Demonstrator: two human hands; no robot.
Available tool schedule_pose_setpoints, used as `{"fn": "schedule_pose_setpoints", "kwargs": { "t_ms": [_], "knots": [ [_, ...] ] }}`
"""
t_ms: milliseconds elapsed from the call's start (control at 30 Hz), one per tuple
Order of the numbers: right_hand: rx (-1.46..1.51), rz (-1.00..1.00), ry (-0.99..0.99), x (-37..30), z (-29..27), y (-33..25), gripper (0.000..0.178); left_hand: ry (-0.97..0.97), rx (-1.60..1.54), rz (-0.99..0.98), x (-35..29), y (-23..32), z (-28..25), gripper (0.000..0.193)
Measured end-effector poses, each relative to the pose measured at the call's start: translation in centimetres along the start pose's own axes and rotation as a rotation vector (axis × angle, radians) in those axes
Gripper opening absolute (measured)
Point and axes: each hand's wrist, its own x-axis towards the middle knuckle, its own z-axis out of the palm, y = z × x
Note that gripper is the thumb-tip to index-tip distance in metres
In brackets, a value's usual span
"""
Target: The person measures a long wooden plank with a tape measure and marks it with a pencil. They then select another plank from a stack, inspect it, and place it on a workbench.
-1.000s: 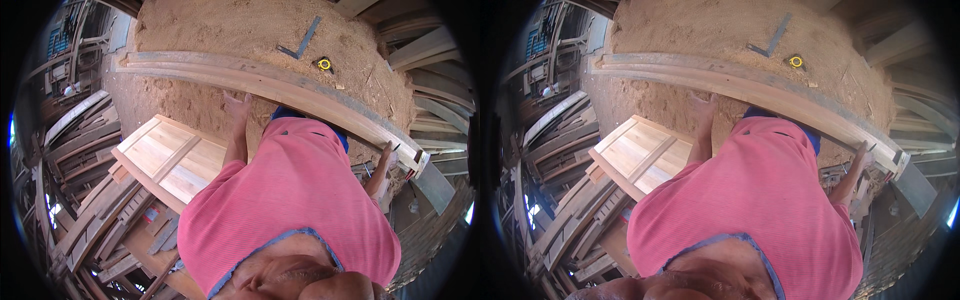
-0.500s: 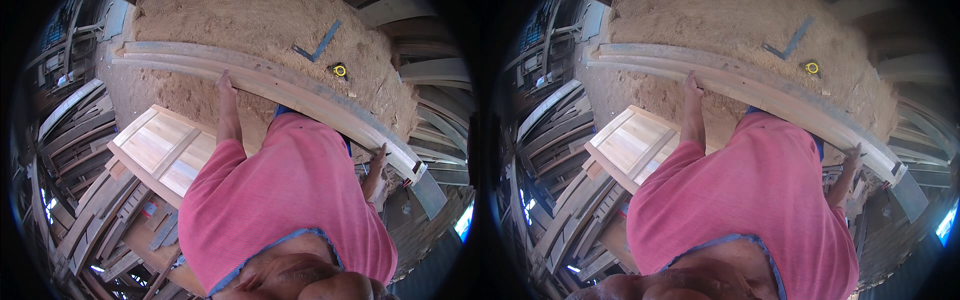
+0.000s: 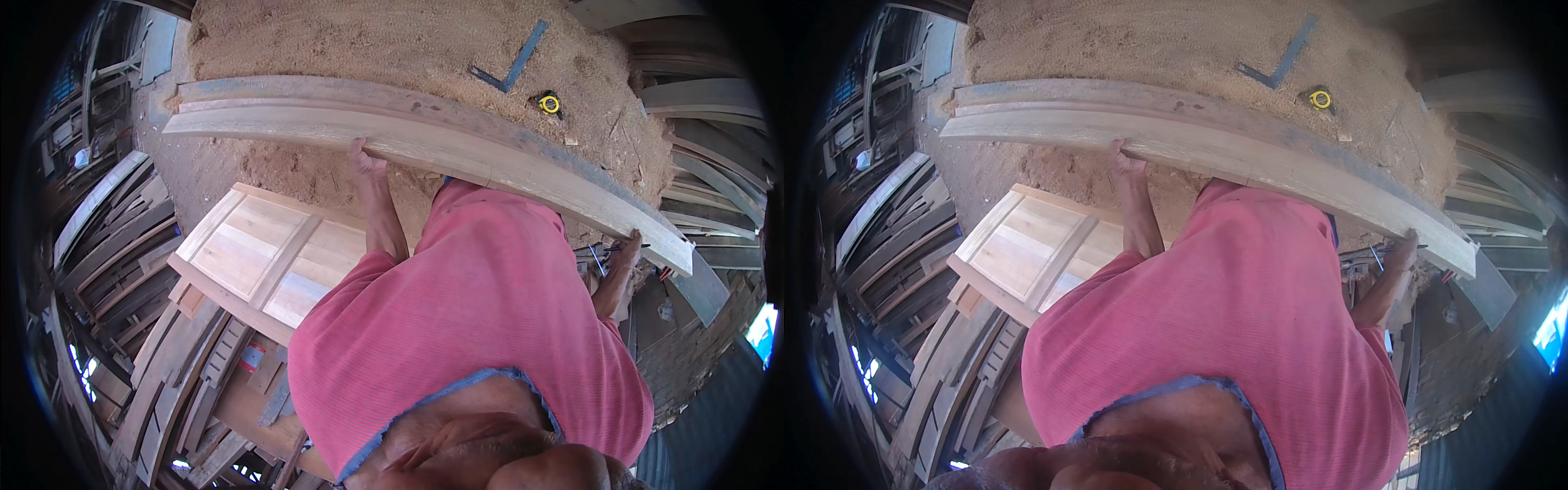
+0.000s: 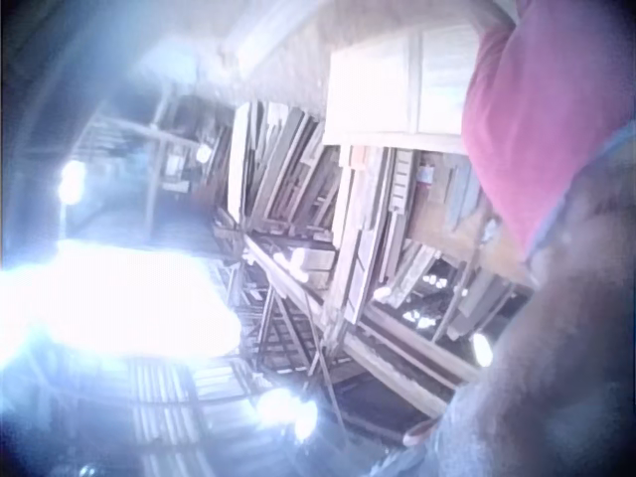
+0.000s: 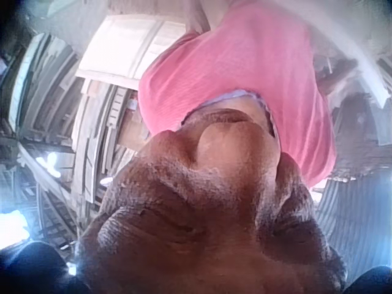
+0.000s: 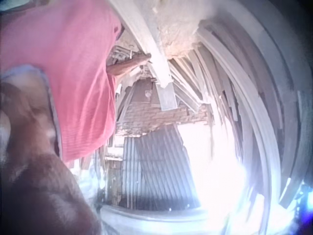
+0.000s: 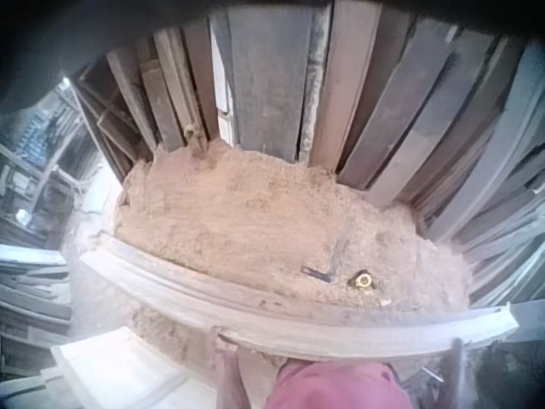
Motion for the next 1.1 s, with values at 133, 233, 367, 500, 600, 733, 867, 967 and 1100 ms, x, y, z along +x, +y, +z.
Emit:
{"fn": "schedule_pose_setpoints", "kwargs": {
  "t_ms": [133, 233, 367, 500, 600, 733, 867, 967, 1100],
  "knots": [
    [0.214, -0.105, -0.162, -1.7, 2.7, -6.6, 0.031, -0.074, -0.117, 0.011, -0.9, -0.3, 4.6, 0.067],
    [0.34, -0.2, -0.224, -2.2, 5.4, -10.6, 0.029, -0.163, -0.199, 0.01, -2.1, 0.2, 8.4, 0.07],
    [0.53, -0.175, -0.297, -2.0, 9.1, -12.4, 0.042, -0.356, -0.288, 0.081, -3.5, 3.2, 12.1, 0.074],
    [0.596, -0.211, -0.359, -2.0, 13.2, -9.9, 0.064, -0.456, -0.289, 0.226, -5.2, 7.5, 13.7, 0.078],
    [0.586, -0.159, -0.339, -3.7, 17.5, -7.9, 0.073, -0.528, -0.272, 0.314, -6.9, 11.1, 14.7, 0.08],
    [0.568, 0.026, -0.475, -8.9, 21.9, -6.3, 0.061, -0.687, -0.21, 0.538, -9.8, 15.8, 16.2, 0.082],
    [0.684, 0.134, -0.683, -12.6, 24.7, -4.7, 0.059, -0.658, -0.142, 0.731, -14.3, 21.1, 19.2, 0.087],
    [0.718, 0.147, -0.819, -13.1, 26.6, -2.9, 0.057, -0.755, -0.007, 0.932, -19.6, 23.6, 23.3, 0.094],
    [0.61, 0.173, -0.916, -12.1, 28.1, -1.3, 0.053, -1.055, 0.153, 1.139, -26.5, 24.0, 28.8, 0.105]
  ]
}}
